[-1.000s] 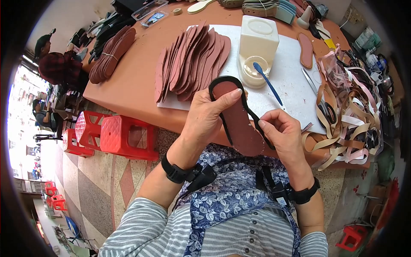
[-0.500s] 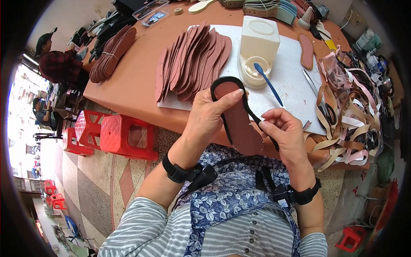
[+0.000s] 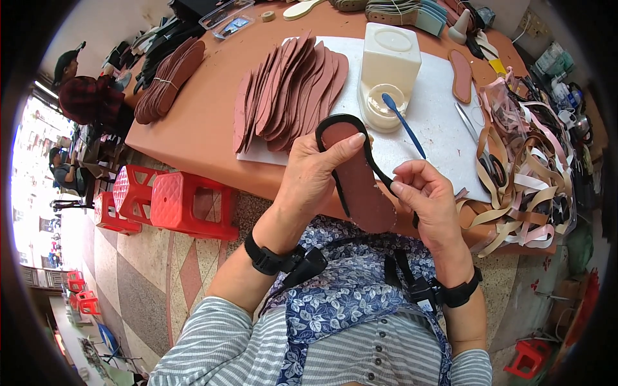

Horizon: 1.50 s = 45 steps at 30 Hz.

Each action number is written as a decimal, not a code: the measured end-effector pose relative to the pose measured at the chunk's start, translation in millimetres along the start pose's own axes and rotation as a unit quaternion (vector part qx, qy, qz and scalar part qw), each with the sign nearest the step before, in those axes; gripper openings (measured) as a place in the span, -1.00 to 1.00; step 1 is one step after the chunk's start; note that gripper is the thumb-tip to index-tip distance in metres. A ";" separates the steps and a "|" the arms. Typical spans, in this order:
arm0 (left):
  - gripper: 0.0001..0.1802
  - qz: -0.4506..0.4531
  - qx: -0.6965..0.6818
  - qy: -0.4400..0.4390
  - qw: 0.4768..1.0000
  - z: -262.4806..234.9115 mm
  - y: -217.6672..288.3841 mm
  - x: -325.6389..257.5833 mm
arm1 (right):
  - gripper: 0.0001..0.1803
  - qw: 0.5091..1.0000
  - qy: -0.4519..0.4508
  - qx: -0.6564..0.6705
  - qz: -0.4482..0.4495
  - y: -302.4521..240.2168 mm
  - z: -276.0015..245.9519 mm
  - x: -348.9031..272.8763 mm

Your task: The recorder is manually applying a black trim/border to the edges of red shoe insoles and inspecting the placement.

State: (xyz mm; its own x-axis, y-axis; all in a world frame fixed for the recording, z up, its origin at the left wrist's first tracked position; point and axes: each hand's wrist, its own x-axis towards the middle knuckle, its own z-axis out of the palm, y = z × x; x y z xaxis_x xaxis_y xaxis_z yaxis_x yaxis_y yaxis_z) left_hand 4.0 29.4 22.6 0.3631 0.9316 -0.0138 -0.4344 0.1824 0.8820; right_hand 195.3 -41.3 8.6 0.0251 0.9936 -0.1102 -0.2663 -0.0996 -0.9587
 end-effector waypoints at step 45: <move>-0.81 0.005 -0.007 0.003 1.000 -1.3 -3.5 1.6 | -0.79 0.997 -0.029 0.069 0.035 11.3 -1.0 1.5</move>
State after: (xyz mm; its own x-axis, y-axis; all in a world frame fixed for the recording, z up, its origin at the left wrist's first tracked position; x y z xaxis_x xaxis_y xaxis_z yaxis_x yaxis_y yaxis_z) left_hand 5.0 30.7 18.8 0.3538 0.9353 -0.0074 -0.4495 0.1770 0.8755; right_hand 193.3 -40.9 -2.7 -0.0529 0.9864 -0.1558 -0.3958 -0.1639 -0.9036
